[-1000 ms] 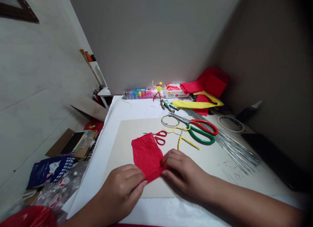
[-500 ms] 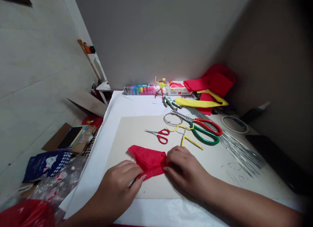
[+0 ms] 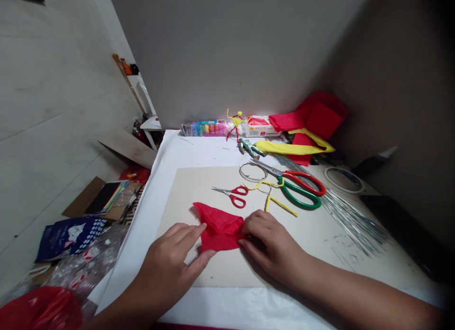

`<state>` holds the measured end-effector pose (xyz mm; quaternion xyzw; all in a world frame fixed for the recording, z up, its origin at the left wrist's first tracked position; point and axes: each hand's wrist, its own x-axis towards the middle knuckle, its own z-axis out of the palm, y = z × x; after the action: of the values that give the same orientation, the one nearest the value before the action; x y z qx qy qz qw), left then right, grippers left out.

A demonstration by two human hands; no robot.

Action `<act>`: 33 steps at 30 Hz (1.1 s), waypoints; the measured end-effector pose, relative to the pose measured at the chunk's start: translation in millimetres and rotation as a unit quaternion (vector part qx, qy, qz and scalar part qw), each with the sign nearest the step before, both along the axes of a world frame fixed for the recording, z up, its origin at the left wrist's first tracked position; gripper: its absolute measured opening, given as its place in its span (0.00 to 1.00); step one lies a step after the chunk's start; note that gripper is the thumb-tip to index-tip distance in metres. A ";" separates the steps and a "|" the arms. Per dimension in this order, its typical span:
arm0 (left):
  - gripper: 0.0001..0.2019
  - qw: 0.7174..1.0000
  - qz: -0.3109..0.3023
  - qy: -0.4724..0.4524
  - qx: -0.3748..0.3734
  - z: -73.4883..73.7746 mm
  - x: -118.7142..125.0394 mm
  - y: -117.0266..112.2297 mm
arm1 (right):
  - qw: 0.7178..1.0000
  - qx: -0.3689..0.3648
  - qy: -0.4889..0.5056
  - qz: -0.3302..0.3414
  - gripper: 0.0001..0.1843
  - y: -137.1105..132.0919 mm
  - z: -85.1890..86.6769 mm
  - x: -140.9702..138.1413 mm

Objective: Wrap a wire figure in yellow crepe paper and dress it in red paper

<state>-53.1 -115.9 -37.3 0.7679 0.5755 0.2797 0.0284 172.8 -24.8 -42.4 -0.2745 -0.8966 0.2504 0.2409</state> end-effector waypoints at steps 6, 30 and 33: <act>0.22 0.999 0.004 0.019 0.030 -2.2 1.8 -1.5 | 1.000 0.004 -0.002 0.002 0.05 1.2 -5.1 -0.8; 0.18 0.988 -0.089 0.115 0.052 -4.3 25.9 -14.9 | 1.000 0.008 -0.022 -0.006 0.03 0.5 -3.7 -2.9; 0.16 0.989 -0.088 0.108 0.056 -4.5 25.4 -14.7 | 1.000 0.006 -0.023 -0.006 0.05 0.4 -2.9 -2.2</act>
<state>-27.7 -130.5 -41.9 0.8419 0.4886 0.2229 -0.0523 170.6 -24.4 -45.3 -0.2840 -0.9017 0.2369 0.2239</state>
